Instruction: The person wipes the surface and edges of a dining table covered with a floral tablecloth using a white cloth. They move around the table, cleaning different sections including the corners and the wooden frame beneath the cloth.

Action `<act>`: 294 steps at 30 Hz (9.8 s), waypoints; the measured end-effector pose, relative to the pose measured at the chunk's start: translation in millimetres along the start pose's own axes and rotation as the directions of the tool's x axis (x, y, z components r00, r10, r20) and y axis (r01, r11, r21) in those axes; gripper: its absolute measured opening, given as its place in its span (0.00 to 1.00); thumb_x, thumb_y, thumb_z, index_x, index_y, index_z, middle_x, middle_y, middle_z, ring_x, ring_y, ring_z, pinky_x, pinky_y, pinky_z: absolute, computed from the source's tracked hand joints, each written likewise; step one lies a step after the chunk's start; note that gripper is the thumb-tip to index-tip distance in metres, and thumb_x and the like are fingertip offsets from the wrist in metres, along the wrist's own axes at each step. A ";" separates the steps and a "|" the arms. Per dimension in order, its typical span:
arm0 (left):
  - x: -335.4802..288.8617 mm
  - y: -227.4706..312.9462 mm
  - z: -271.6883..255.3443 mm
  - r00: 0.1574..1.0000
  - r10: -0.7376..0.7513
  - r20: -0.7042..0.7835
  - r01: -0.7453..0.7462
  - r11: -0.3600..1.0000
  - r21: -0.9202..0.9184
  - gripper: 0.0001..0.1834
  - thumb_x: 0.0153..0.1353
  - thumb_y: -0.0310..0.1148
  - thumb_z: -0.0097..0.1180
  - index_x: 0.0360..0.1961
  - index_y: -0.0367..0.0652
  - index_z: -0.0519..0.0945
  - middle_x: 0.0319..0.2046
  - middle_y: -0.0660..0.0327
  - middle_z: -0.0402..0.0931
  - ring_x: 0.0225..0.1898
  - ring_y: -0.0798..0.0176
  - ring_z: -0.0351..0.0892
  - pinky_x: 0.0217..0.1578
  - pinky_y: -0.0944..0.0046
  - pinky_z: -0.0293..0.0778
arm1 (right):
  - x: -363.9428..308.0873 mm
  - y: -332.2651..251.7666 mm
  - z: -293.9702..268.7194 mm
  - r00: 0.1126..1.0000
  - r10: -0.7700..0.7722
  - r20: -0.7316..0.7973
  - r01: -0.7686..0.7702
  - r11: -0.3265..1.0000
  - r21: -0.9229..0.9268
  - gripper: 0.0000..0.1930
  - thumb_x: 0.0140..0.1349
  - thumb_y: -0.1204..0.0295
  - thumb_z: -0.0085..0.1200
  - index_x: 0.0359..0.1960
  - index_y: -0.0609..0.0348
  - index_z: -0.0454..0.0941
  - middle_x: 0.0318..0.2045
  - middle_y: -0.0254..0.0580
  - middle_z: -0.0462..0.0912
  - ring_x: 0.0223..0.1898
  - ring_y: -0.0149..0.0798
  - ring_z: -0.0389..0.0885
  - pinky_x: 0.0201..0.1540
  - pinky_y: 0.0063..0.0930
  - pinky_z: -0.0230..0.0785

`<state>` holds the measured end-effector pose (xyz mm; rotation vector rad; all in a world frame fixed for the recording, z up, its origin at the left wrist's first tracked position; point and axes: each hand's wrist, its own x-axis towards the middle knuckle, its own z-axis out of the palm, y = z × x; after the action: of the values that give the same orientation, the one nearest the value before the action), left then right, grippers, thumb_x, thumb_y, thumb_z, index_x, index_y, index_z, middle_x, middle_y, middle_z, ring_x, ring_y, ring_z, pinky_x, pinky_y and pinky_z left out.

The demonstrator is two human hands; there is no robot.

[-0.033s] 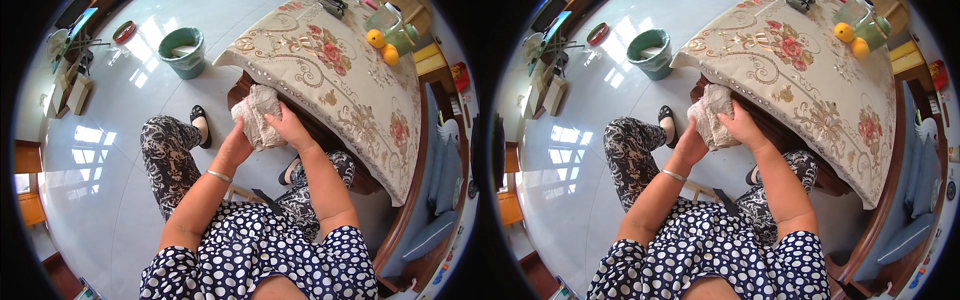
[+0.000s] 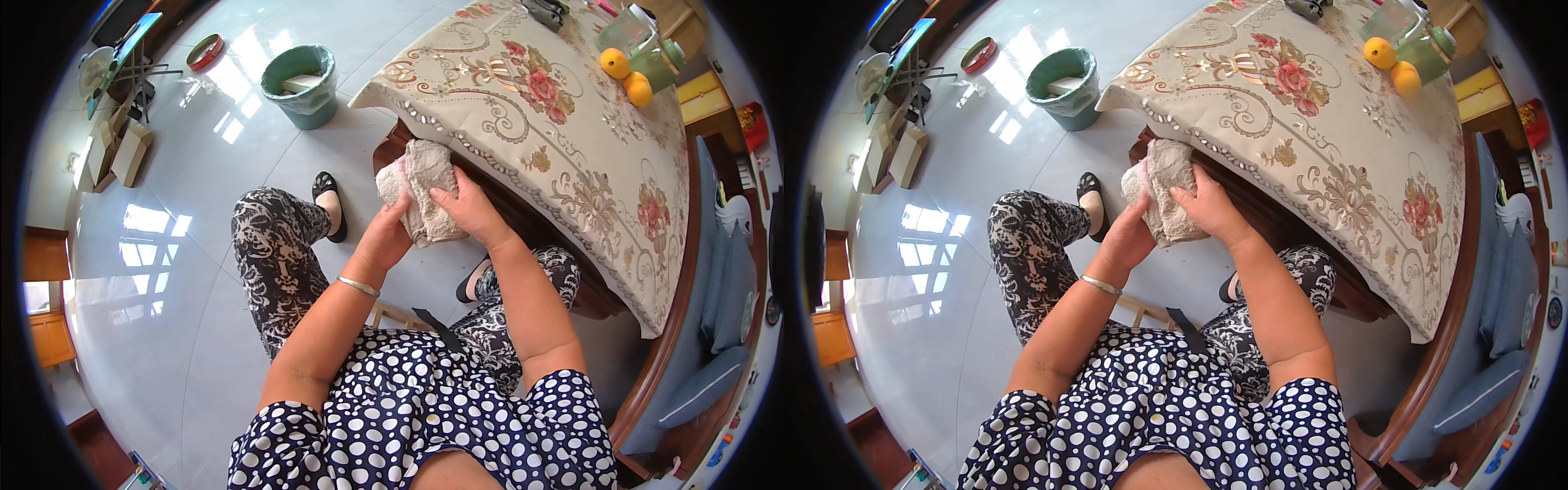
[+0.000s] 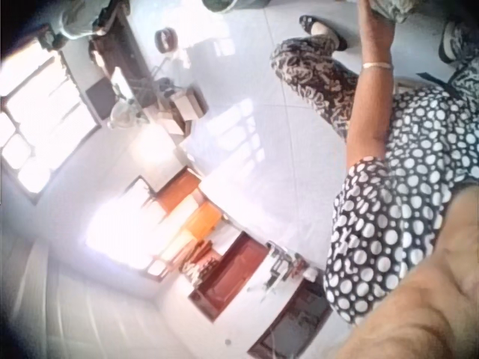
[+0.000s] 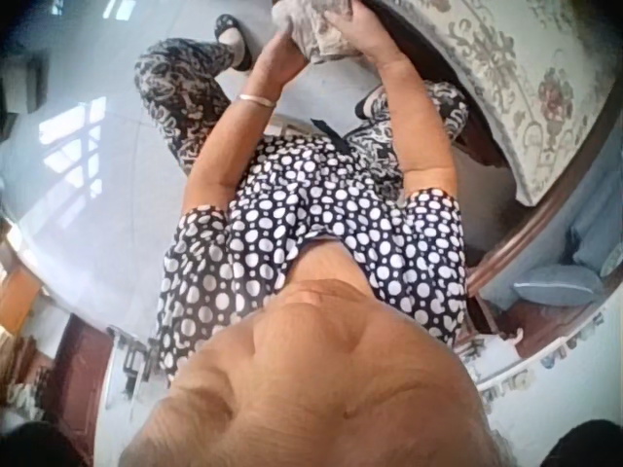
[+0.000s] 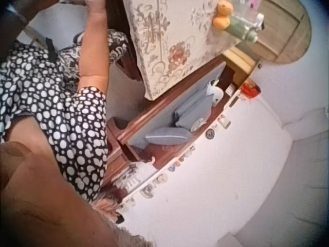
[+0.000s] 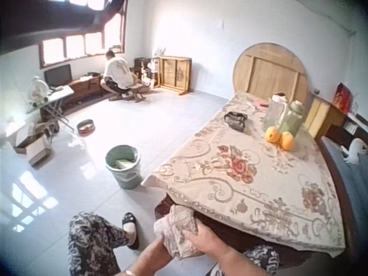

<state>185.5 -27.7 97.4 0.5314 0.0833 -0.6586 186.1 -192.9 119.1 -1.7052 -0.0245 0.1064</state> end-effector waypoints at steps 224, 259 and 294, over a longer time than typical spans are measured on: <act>147.1 61.0 -98.9 0.878 0.479 -0.021 -0.209 0.422 0.882 0.23 0.50 0.16 0.44 0.49 0.39 0.76 0.48 0.57 0.74 0.52 0.62 0.70 0.54 0.67 0.62 | -44.4 31.6 -2.0 0.821 -0.045 0.569 0.535 0.409 -0.739 0.19 0.51 0.69 0.59 0.45 0.59 0.74 0.43 0.42 0.74 0.46 0.41 0.71 0.56 0.43 0.59; 183.5 91.5 -103.7 0.969 0.233 0.079 -0.113 0.136 0.984 0.21 0.50 0.16 0.45 0.47 0.37 0.76 0.49 0.56 0.74 0.51 0.60 0.71 0.52 0.67 0.65 | -43.7 29.0 -10.1 0.828 -0.081 0.555 0.532 0.426 -0.731 0.19 0.48 0.69 0.60 0.44 0.57 0.75 0.41 0.42 0.74 0.45 0.42 0.71 0.55 0.44 0.60; 269.8 87.4 -75.2 0.969 0.050 -0.243 0.248 -0.125 0.961 0.16 0.57 0.33 0.53 0.46 0.37 0.76 0.42 0.57 0.77 0.44 0.65 0.73 0.45 0.64 0.69 | -35.3 18.7 -10.2 0.795 -0.021 0.606 0.565 0.387 -0.729 0.16 0.53 0.72 0.48 0.45 0.61 0.73 0.43 0.48 0.74 0.45 0.42 0.72 0.54 0.42 0.62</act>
<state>458.9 -83.8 7.0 2.2445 -0.2599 -0.7226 150.9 -208.4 103.9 -2.6795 -0.9972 0.3075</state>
